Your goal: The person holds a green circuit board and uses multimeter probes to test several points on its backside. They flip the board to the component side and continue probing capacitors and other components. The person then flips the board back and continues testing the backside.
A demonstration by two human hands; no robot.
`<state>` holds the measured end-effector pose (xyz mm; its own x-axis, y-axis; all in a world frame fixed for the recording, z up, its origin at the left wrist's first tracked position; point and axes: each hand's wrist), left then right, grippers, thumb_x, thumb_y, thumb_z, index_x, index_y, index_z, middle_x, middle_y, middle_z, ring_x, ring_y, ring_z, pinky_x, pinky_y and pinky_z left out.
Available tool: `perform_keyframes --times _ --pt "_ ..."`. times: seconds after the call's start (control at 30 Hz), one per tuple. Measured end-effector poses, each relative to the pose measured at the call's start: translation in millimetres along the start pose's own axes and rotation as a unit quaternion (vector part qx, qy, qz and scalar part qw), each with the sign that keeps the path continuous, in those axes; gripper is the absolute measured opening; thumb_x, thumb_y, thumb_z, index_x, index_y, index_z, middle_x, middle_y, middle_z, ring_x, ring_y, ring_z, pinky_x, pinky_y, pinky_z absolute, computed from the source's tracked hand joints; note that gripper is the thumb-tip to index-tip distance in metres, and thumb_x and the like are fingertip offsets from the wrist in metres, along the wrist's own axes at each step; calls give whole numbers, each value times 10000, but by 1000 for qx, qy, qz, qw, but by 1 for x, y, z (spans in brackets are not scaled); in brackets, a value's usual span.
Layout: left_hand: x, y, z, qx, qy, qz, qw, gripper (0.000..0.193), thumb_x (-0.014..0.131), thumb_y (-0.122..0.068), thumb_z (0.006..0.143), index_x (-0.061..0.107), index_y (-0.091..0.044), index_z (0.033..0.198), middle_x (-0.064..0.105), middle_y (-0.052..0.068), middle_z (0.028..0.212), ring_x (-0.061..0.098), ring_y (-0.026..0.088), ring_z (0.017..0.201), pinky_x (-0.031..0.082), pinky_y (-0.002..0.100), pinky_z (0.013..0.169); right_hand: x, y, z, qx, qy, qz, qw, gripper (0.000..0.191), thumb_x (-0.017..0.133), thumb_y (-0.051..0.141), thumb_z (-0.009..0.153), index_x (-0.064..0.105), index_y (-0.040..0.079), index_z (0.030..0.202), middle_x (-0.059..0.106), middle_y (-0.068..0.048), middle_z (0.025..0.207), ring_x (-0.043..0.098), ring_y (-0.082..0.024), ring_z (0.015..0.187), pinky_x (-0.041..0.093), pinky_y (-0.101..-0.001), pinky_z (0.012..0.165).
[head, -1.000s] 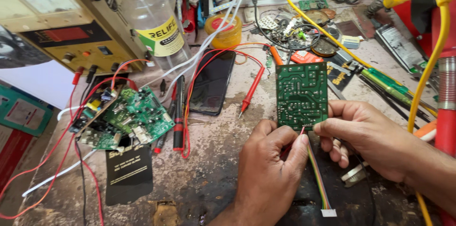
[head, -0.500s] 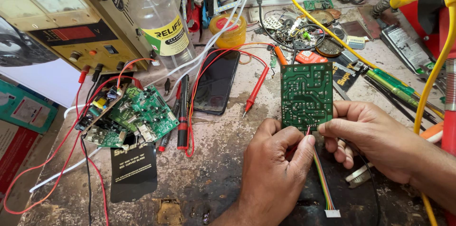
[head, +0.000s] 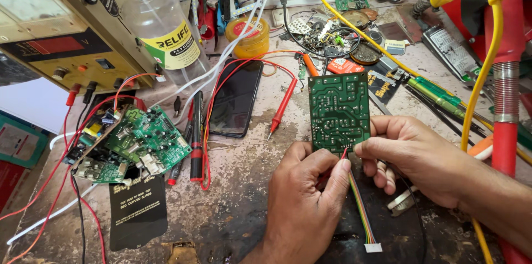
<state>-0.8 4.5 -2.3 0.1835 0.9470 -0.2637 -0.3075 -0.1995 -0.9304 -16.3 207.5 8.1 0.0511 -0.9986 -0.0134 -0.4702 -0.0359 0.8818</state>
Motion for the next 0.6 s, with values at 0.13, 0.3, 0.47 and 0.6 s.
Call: perform_keyframes --times 0.13,0.3,0.47,0.6 --pt "0 0 0 2 -1 -1 1000 138 727 -171 883 750 -36 899 615 82 859 675 170 687 540 310 597 1 1 -1 2 -4 -6 1000 157 672 166 877 686 11 854 616 -59 581 545 -121 394 444 -258 370" --pt "-1 0 -2 9 -6 -11 1000 138 725 -161 876 764 -36 922 636 74 894 709 162 731 571 294 630 1 0 -2 3 -5 -6 1000 164 670 166 886 681 6 854 615 -60 587 545 -121 405 449 -258 380" --pt "-2 -1 -1 -13 2 -17 1000 134 722 -154 874 756 -27 897 629 76 889 703 161 715 568 294 624 2 1 -1 6 -9 -12 1000 164 671 165 884 681 4 853 613 -62 587 544 -126 403 444 -264 374" --pt "-1 -2 0 -32 6 -1 999 135 724 -163 872 746 -30 877 612 80 860 673 169 680 539 315 595 2 1 -2 11 -10 -11 1000 159 667 174 878 686 17 860 612 -62 579 544 -126 396 444 -264 369"
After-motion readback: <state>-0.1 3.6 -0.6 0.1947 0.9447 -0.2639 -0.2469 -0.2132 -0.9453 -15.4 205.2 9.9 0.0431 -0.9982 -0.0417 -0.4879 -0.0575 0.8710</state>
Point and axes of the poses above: each hand's wrist, its own z-axis towards the middle knuckle, its own x-axis out of the palm, y = z × x
